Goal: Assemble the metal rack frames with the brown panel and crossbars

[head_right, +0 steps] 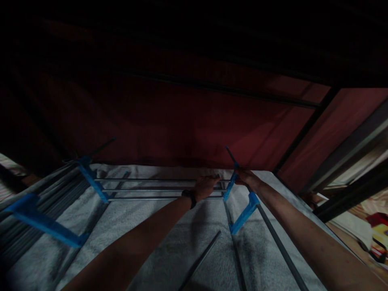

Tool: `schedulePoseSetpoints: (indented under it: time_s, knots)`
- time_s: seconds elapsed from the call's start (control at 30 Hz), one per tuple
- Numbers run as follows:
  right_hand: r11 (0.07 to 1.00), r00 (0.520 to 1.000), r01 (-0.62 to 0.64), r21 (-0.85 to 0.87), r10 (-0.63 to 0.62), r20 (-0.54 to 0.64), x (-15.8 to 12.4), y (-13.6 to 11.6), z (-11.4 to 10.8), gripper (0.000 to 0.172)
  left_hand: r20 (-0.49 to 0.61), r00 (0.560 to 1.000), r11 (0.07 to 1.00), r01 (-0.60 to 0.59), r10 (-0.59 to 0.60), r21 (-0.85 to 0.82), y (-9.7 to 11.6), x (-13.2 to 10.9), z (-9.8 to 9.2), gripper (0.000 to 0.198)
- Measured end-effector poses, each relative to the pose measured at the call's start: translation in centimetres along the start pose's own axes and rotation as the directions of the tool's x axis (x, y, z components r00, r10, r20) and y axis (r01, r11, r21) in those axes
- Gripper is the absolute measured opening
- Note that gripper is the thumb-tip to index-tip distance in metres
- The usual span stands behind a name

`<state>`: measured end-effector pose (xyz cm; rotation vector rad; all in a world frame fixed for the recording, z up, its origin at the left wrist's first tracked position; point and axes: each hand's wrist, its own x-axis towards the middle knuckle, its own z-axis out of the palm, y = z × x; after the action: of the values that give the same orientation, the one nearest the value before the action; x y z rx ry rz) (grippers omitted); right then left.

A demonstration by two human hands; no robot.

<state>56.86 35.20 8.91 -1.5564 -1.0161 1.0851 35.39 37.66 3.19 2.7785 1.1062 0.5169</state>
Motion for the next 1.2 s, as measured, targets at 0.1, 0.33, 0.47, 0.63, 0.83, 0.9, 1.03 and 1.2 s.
schedulePoseSetpoints:
  time_s: [0.1, 0.33, 0.47, 0.63, 0.83, 0.9, 1.03, 1.2]
  knots:
    - [1.000, 1.000, 0.003, 0.000, -0.003, 0.014, 0.1, 0.2, -0.2, 0.009, 0.006, 1.000, 1.000, -0.010, 0.010, -0.001, 0.0, -0.1, 0.0, 0.042]
    - [0.999, 0.999, 0.035, -0.017, -0.035, 0.023, 0.3, 0.4, 0.0, 0.014, 0.020, 1.000, 1.000, 0.013, -0.014, 0.028, 0.4, -0.3, -0.4, 0.041]
    - [0.999, 1.000, -0.001, -0.033, 0.001, -0.004, -0.2, -0.2, 0.8, 0.010, 0.044, 0.999, 0.999, 0.014, -0.016, 0.047, 0.5, -0.2, -0.8, 0.042]
    - [0.998, 0.998, -0.057, -0.030, 0.056, -0.030, -0.7, -1.0, 1.6, 0.007, 0.061, 0.998, 0.998, 0.006, -0.010, 0.067, 0.3, -0.2, -0.8, 0.044]
    - [0.995, 0.996, -0.075, -0.062, 0.071, -0.054, -0.7, -1.5, 2.1, 0.009, 0.067, 0.998, 0.999, -0.004, 0.002, 0.036, -0.1, -0.2, -0.5, 0.045]
    - [0.993, 0.995, -0.086, -0.078, 0.081, -0.065, -0.8, -1.6, 2.3, 0.007, 0.068, 0.998, 1.000, 0.001, -0.003, 0.028, -0.1, -0.1, -0.5, 0.045]
    - [0.990, 0.993, -0.096, -0.104, 0.088, -0.080, -1.2, -1.7, 2.3, 0.004, 0.006, 0.999, 0.998, -0.040, 0.040, 0.039, 0.3, -0.4, -1.0, 0.043]
    - [0.989, 0.992, -0.120, -0.091, 0.117, -0.038, -1.7, -1.9, 0.5, 0.020, -0.103, 0.961, 0.965, -0.250, 0.258, 0.079, 1.6, -4.4, -0.2, 0.042]
